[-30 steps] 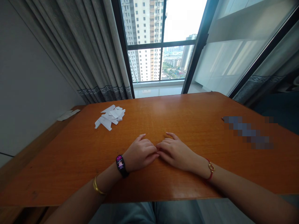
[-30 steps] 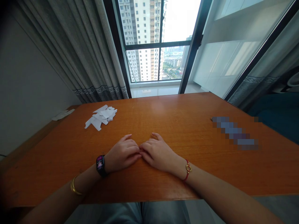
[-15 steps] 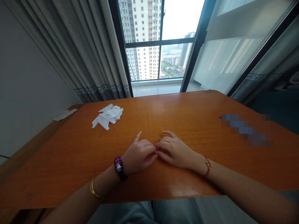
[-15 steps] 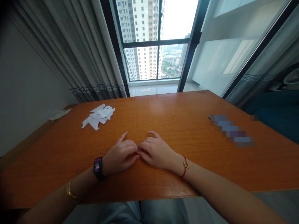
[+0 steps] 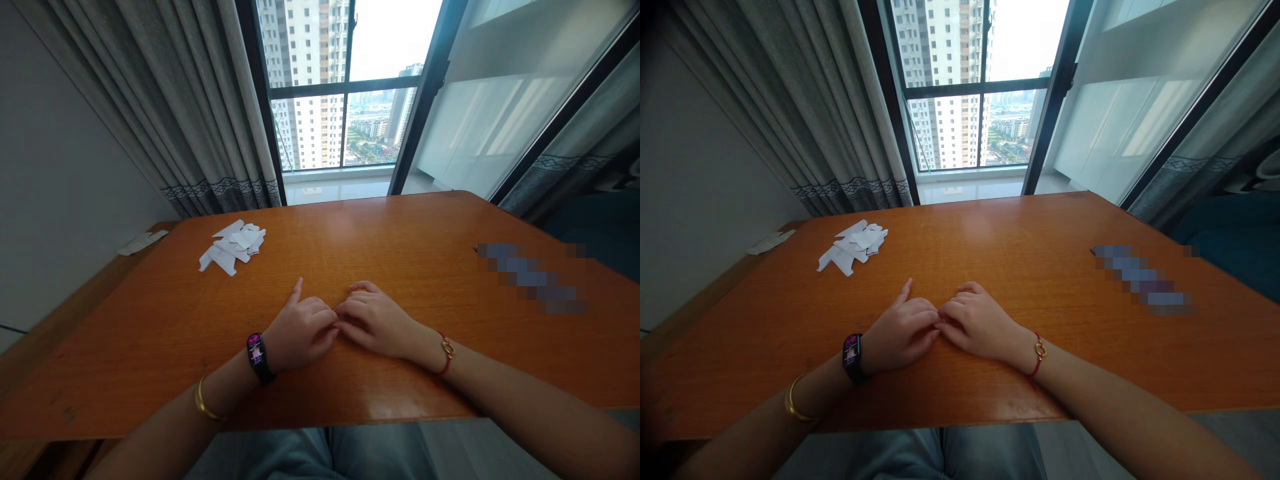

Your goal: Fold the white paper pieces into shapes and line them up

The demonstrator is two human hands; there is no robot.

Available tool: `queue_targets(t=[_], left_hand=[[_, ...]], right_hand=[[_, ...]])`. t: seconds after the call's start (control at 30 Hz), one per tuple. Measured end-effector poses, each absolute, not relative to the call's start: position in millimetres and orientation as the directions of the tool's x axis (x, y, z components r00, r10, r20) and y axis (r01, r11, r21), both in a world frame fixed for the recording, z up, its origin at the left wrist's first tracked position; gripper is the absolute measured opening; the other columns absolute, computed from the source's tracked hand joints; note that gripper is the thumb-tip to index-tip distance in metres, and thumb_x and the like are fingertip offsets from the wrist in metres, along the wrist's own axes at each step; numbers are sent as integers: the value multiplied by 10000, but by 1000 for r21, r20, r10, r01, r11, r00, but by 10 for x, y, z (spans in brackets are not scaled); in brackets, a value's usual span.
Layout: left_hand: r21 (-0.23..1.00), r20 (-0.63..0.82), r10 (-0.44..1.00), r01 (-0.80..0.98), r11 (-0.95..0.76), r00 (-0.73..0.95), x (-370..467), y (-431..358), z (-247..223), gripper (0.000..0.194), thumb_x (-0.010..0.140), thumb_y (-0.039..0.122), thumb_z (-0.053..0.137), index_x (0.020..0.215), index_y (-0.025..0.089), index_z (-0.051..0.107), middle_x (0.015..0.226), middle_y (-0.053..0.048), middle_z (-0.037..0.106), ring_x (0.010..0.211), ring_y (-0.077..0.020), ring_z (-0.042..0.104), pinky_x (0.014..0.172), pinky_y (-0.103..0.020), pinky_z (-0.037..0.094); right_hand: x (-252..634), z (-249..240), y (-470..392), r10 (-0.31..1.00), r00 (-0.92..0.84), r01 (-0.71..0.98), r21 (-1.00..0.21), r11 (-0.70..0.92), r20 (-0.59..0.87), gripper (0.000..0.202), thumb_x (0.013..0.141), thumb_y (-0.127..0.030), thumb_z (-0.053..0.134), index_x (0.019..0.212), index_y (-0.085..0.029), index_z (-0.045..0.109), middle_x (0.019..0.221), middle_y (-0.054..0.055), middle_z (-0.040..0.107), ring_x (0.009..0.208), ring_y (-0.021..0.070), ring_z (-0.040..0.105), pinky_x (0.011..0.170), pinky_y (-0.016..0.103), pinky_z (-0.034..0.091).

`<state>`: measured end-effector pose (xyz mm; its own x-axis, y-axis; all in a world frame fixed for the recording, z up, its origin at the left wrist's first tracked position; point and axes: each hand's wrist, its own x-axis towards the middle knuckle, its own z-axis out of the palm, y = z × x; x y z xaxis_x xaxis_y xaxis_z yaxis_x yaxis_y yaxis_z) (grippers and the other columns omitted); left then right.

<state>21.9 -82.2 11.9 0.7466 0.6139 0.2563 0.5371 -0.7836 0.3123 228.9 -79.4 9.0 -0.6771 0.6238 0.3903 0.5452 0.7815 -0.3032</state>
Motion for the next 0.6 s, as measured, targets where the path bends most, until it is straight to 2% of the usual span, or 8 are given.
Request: queue_targets(t=[0.13, 0.6], left_hand=[[306, 238, 616, 544, -781, 751, 218, -817, 114, 146, 897, 259, 465, 901, 205, 600, 936, -14, 687, 913, -158, 609, 1137, -571, -39], [292, 251, 595, 527, -799, 763, 214, -801, 87, 120, 873, 255, 485, 839, 193, 581, 884, -14, 673, 869, -149, 610, 1135, -577, 31]], right_hand=[[2287, 88, -797, 632, -678, 545, -320, 775, 374, 152, 892, -263, 537, 832, -171, 641, 748, 37, 672, 720, 156, 589, 892, 355, 385], [2298, 79, -789, 631, -695, 529, -351, 773, 343, 174, 898, -274, 534, 833, -158, 646, 764, 56, 666, 740, 168, 580, 809, 330, 405]])
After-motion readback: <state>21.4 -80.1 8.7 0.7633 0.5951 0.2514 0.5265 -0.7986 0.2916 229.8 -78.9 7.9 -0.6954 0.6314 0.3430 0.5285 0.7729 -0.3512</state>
